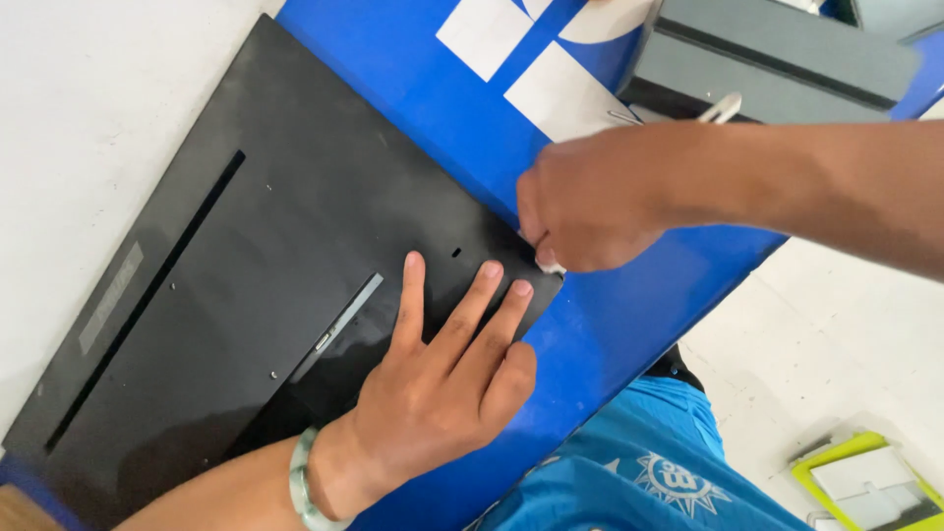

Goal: Using a plastic prying tool to release the clips and remove the back cover of a computer monitor.

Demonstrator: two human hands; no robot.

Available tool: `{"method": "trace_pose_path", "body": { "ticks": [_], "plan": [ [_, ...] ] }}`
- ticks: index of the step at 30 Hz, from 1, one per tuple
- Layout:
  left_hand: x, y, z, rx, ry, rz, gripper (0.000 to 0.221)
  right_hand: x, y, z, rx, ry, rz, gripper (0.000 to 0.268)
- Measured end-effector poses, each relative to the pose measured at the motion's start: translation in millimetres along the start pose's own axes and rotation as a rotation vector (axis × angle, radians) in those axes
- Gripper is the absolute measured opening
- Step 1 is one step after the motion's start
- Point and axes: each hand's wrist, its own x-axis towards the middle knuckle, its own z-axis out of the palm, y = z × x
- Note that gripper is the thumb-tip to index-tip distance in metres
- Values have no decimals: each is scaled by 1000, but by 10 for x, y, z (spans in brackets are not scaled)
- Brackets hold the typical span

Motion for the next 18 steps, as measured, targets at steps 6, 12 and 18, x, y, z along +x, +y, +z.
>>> {"method": "trace_pose_path", "body": {
  "ticks": [6, 12, 18],
  "plan": [
    [-79, -7, 38, -38, -10, -49, 21, -146, -393, 252, -359, 198, 92, 14],
    [-70, 11, 6, -37, 16, -52, 22, -170, -413, 240, -328, 88, 171, 26],
    [-133, 47, 79, 20, 69, -61, 5, -75, -636, 430, -243, 158, 260, 16]
  ]
}}
